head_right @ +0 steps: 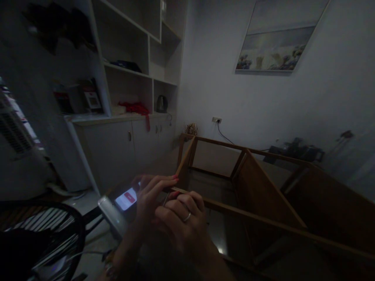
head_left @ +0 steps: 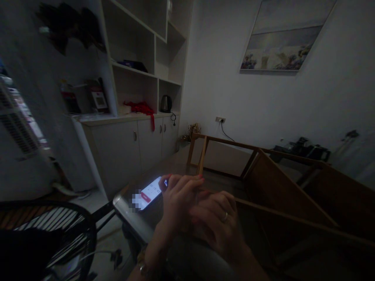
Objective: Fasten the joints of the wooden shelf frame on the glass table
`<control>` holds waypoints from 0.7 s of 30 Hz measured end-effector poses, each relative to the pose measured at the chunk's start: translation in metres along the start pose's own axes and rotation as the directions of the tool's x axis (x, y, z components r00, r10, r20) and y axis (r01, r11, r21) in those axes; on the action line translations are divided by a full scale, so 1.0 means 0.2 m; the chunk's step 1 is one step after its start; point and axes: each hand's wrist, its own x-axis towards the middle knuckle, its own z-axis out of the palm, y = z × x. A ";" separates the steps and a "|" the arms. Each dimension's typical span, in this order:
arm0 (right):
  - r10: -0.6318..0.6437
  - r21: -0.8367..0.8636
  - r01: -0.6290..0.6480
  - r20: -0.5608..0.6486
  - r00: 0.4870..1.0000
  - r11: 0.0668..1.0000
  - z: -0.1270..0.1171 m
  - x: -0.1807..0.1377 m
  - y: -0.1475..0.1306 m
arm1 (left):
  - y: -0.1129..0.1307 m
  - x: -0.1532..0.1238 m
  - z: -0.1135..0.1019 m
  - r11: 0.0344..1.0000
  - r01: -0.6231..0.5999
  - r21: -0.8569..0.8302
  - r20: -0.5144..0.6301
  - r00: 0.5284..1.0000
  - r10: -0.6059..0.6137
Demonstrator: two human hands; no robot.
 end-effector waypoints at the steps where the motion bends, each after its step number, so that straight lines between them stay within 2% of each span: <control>1: 0.025 0.016 -0.025 0.016 1.000 1.000 0.00 0.00 -0.01 | 0.00 0.00 0.00 1.000 -0.001 0.005 0.003 1.000 0.001; 4: 0.087 0.041 -0.089 0.041 0.995 0.995 0.01 0.00 -0.03 | 0.00 0.00 -0.01 1.000 0.009 0.020 0.013 1.000 -0.009; 7: 0.110 -0.040 -0.109 0.028 0.994 0.993 0.04 -0.02 -0.04 | 0.00 0.00 -0.02 1.000 -0.002 0.006 0.036 0.999 0.002; 13: 0.073 -0.252 -0.070 0.003 0.997 0.965 0.06 -0.02 -0.06 | -0.01 -0.01 -0.02 1.000 -0.008 -0.005 0.037 0.999 0.008; 21: 0.075 -0.300 -0.055 0.056 0.996 0.952 0.04 0.00 -0.08 | -0.02 0.00 -0.04 0.994 -0.105 -0.031 0.026 0.994 0.106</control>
